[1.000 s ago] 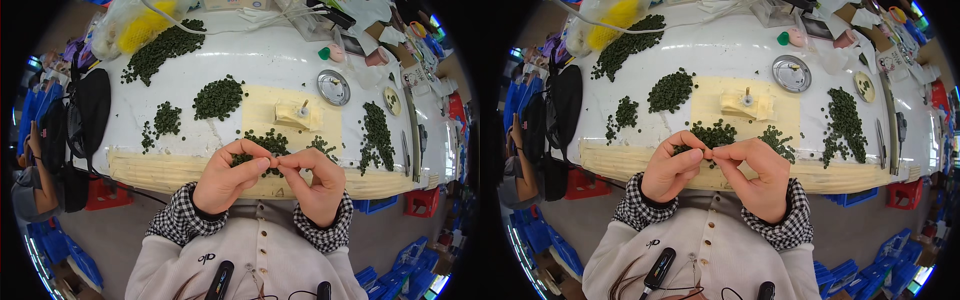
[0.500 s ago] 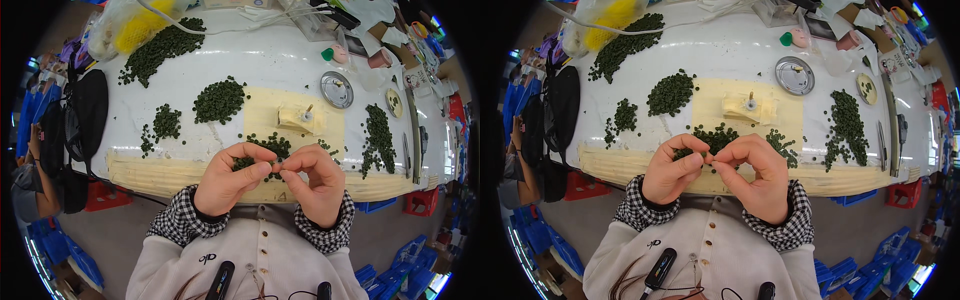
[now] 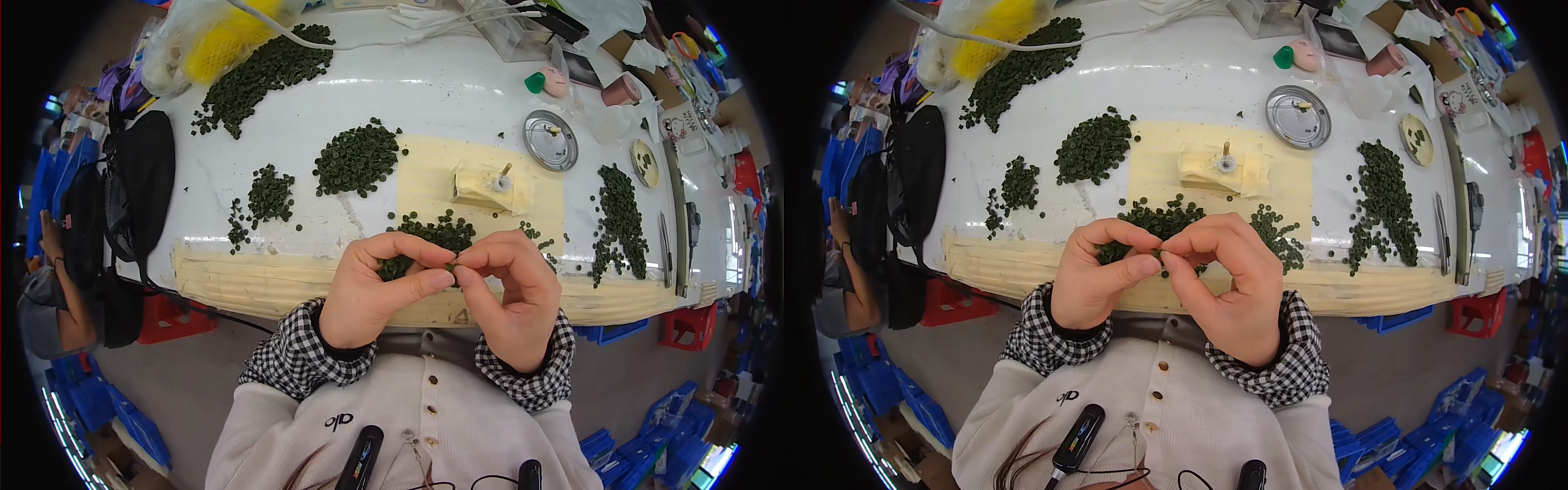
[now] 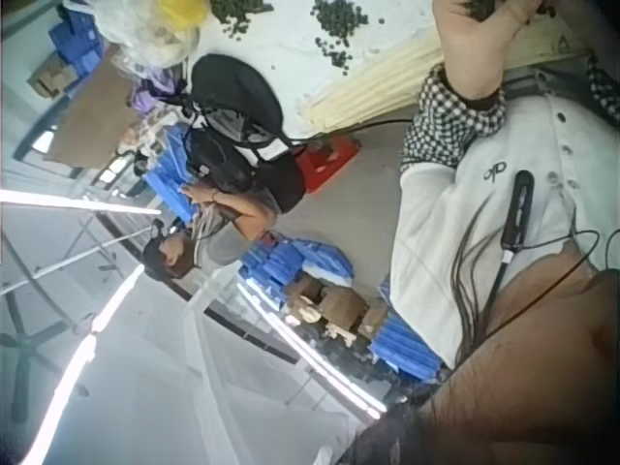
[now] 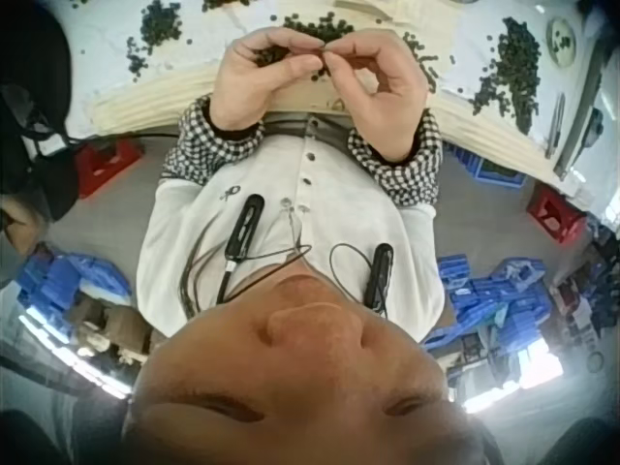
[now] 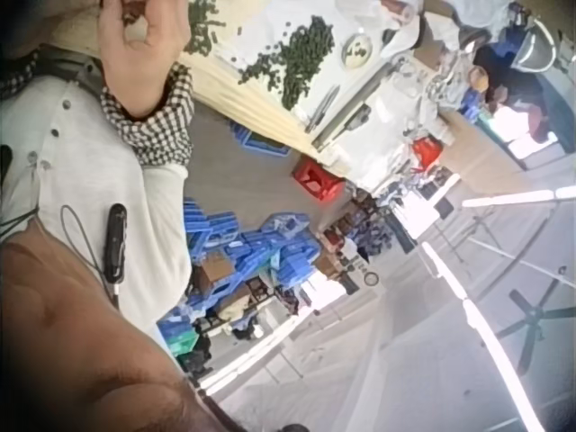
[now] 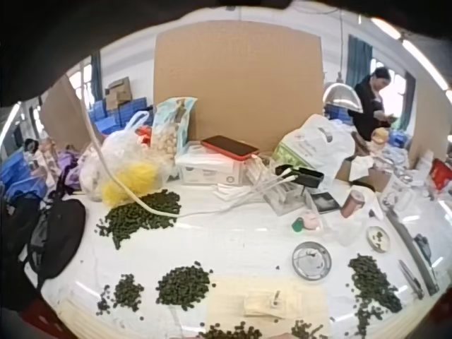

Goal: The person is inspecting and sorting small green plastic parts on a workbench.

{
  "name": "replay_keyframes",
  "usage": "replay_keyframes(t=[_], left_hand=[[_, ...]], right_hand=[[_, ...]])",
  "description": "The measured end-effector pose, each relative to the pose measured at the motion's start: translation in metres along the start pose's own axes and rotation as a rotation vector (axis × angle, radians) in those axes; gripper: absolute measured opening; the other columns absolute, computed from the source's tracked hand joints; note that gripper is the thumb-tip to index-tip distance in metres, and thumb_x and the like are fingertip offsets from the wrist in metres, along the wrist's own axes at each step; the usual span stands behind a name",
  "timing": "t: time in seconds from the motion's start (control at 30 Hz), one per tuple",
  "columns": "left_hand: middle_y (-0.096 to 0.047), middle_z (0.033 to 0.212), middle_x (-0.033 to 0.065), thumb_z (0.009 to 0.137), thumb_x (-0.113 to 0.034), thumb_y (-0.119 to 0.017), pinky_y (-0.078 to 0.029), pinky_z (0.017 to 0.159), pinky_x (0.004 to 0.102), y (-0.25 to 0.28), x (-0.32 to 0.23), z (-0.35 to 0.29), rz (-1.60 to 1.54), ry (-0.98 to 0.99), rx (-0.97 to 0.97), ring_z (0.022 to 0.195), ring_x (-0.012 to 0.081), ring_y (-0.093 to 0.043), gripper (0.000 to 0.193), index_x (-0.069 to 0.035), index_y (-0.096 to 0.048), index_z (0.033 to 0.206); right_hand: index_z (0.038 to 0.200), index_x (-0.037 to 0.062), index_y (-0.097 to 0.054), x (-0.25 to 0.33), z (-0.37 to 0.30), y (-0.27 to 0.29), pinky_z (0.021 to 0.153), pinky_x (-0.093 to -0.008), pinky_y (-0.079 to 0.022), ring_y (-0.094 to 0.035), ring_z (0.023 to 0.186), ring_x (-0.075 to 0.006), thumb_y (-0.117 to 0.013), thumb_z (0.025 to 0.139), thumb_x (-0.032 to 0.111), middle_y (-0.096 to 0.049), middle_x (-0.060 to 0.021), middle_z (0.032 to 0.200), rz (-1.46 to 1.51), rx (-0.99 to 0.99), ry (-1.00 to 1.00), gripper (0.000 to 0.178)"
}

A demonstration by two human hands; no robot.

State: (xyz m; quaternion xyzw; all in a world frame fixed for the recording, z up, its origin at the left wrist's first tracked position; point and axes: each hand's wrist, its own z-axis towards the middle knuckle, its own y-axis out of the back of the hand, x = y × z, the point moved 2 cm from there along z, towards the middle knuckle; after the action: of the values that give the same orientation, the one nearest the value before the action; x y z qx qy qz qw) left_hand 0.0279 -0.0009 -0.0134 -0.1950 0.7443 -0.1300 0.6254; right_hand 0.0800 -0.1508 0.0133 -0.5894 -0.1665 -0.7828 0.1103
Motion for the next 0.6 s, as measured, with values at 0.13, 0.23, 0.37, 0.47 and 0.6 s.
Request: replay_keyframes(t=[0.13, 0.23, 0.37, 0.47, 0.6], left_hand=[[-0.065, 0.086, 0.0039, 0.077, -0.001, -0.069, -0.044, 0.074, 0.0218, -0.0011, 0.0023, 0.0000, 0.006, -0.021, -0.019, 0.078, 0.0071, -0.055, 0.015, 0.000, -0.066, 0.091], [-0.065, 0.083, 0.0027, 0.076, 0.000, -0.069, -0.043, 0.069, 0.0203, 0.0000, 0.0031, 0.0009, 0.066, -0.043, -0.028, 0.074, 0.0054, -0.052, 0.015, 0.001, -0.068, 0.091], [-0.065, 0.081, 0.0023, 0.076, 0.001, -0.068, -0.043, 0.067, 0.0198, 0.0004, 0.0023, 0.0012, 0.138, -0.085, -0.030, 0.072, 0.0049, -0.051, 0.014, 0.001, -0.069, 0.090], [-0.065, 0.088, 0.0076, 0.074, 0.008, -0.066, -0.047, 0.073, 0.0237, -0.0007, 0.0018, 0.0015, 0.124, -0.059, -0.048, 0.080, 0.0113, -0.057, 0.016, 0.001, -0.068, 0.089], [-0.065, 0.092, 0.0105, 0.074, 0.011, -0.065, -0.049, 0.077, 0.0256, -0.0007, 0.0005, 0.0000, 0.130, -0.048, -0.069, 0.085, 0.0149, -0.061, 0.019, 0.001, -0.067, 0.089]], right_hand=[[0.085, -0.0021, -0.062, 0.0005, -0.0004, -0.0005, 0.062, -0.0222, -0.050, -0.060, 0.070, -0.0127, -0.065, 0.073, -0.006, -0.059, -0.0087, 0.085, -0.038, -0.004, 0.023, 0.013], [0.085, -0.0018, -0.062, -0.0011, -0.0010, -0.0007, 0.061, -0.0224, -0.050, -0.060, 0.070, -0.0128, -0.065, 0.073, -0.006, -0.058, -0.0087, 0.085, -0.054, -0.015, 0.028, 0.013], [0.086, -0.0018, -0.062, -0.0018, -0.0016, -0.0007, 0.061, -0.0223, -0.050, -0.060, 0.070, -0.0128, -0.064, 0.074, -0.006, -0.058, -0.0088, 0.086, -0.049, -0.010, 0.014, 0.013], [0.087, -0.0019, -0.062, -0.0019, -0.0025, 0.0000, 0.062, -0.0221, -0.050, -0.060, 0.071, -0.0127, -0.064, 0.075, -0.006, -0.058, -0.0090, 0.087, -0.036, -0.010, -0.006, 0.013], [0.089, -0.0022, -0.063, -0.0039, -0.0031, -0.0008, 0.062, -0.0218, -0.050, -0.059, 0.072, -0.0127, -0.063, 0.076, -0.005, -0.058, -0.0092, 0.087, 0.006, -0.002, -0.048, 0.013]])
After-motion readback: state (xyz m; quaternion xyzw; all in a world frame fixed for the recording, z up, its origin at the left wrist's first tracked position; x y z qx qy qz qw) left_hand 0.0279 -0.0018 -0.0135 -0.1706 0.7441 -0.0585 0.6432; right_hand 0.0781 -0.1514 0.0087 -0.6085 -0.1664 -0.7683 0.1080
